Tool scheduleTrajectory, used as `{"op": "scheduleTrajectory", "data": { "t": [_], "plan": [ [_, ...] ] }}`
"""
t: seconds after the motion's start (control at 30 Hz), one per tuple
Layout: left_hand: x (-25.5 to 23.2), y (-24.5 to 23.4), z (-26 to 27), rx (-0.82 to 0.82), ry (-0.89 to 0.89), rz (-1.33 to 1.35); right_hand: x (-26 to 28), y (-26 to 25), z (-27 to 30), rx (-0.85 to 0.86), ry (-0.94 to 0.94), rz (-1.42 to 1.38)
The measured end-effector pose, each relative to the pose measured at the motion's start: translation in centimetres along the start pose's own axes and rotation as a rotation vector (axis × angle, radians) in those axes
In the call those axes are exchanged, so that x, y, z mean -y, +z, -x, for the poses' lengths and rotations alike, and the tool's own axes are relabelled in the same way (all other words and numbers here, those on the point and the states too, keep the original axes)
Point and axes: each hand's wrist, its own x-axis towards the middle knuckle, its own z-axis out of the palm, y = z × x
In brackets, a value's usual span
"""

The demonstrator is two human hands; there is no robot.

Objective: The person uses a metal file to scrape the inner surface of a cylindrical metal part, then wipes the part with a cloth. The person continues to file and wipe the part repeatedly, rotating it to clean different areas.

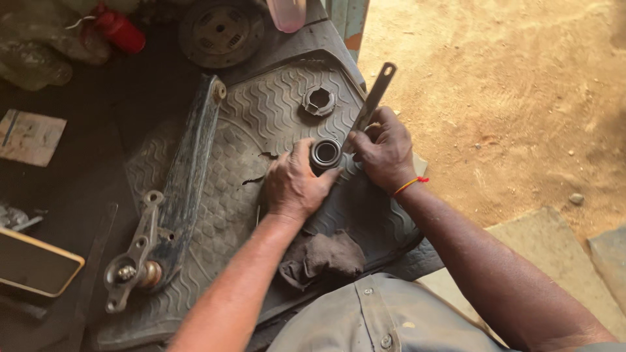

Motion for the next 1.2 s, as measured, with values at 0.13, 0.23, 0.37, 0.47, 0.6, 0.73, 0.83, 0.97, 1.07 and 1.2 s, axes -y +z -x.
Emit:
{"op": "scheduleTrajectory", "data": {
  "t": [0.13, 0.23, 0.37, 0.47, 0.6, 0.73, 0.83, 0.97, 1.07, 1.2],
  "plan": [
    [-1.5, 1.7, 0.9, -0.160, -0.019, -0.040, -0.1, -1.2, 0.0, 0.038, -0.004, 0.015],
    [-1.7, 2.2, 1.3, -0.172, -0.044, -0.039, -0.2, -1.6, 1.4, 0.087, -0.014, -0.009],
    [-2.6, 2.9, 1.8, -0.235, -0.067, -0.130, 0.1, -1.5, 1.1, 0.078, -0.029, 0.084],
    [-2.5, 2.9, 1.6, -0.235, -0.029, -0.123, 0.0, -2.2, 0.1, 0.124, -0.007, 0.002],
    [-2.0, 1.9, 1.9, -0.206, 0.048, -0.110, 0.0, -2.4, -0.8, 0.173, 0.096, -0.077],
    [-2.3, 2.5, 1.6, -0.158, -0.122, -0.105, 0.1, -2.5, -1.7, 0.184, -0.064, 0.024],
    [-2.7, 2.4, 1.4, -0.263, -0.054, -0.130, 0.7, -2.1, -1.5, 0.215, -0.079, 0.018],
    [-3.0, 2.6, 1.3, -0.220, -0.125, -0.109, 0.7, -2.4, -1.4, 0.260, -0.067, -0.067],
    [-2.8, 2.6, 1.4, -0.238, -0.103, -0.125, 0.5, -2.4, -1.6, 0.243, -0.077, 0.015],
    [-2.6, 2.8, 1.3, -0.196, -0.144, -0.155, -0.1, -2.0, -1.1, 0.205, -0.074, -0.026]
  ]
}}
